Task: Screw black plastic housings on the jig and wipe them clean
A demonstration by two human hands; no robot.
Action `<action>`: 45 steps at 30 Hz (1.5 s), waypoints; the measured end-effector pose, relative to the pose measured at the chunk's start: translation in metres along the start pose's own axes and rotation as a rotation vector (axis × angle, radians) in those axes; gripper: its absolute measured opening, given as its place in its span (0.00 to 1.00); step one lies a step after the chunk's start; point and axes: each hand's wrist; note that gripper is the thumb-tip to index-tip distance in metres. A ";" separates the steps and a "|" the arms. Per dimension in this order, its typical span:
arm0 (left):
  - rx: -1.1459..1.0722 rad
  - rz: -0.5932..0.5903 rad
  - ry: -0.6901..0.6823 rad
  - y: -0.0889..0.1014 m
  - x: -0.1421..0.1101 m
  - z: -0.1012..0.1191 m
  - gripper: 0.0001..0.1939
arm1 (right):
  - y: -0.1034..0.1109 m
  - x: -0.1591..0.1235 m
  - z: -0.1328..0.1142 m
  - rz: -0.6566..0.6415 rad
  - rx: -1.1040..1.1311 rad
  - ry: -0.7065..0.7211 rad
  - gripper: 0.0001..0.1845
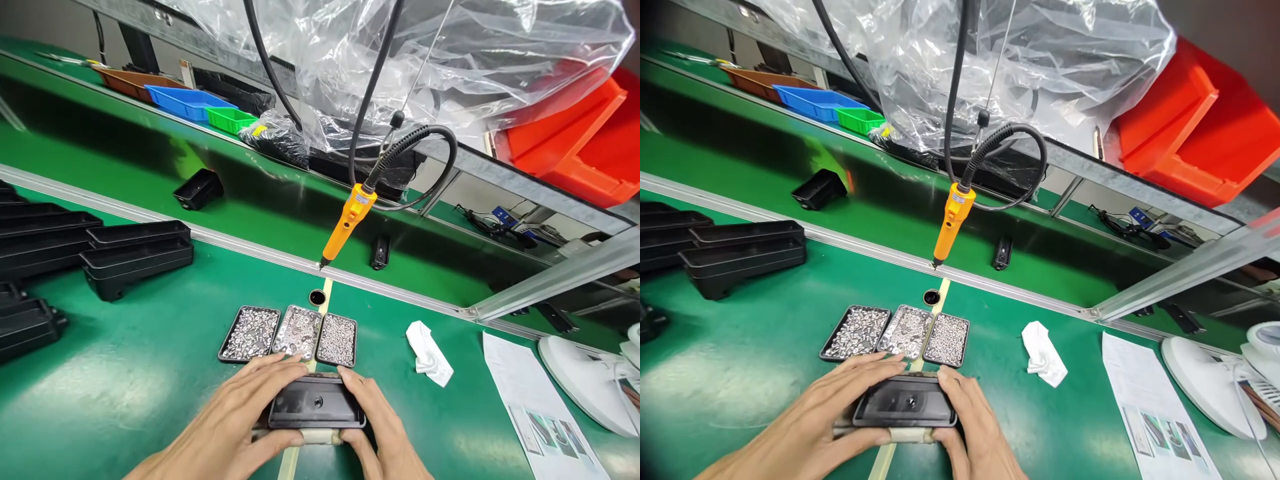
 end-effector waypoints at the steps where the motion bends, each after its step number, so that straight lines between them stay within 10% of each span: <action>1: 0.027 -0.003 -0.043 0.003 0.001 0.001 0.33 | 0.000 0.000 0.001 -0.011 -0.017 0.017 0.29; 31: -0.109 -0.066 -0.070 0.013 0.012 0.004 0.27 | -0.025 0.009 0.027 0.078 0.272 0.237 0.29; 35: -0.217 -0.147 0.175 0.037 0.038 -0.010 0.18 | -0.025 0.013 0.028 0.136 0.554 0.074 0.33; 45: -0.019 -0.347 0.031 0.027 0.104 -0.043 0.13 | -0.026 0.026 0.029 0.224 0.724 -0.141 0.22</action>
Point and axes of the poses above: each hand's wrist, its own x-axis towards the middle knuckle, its own y-axis out of the back of the hand, z = x × y, and after that the axes turned 10 degrees about -x, right-handed
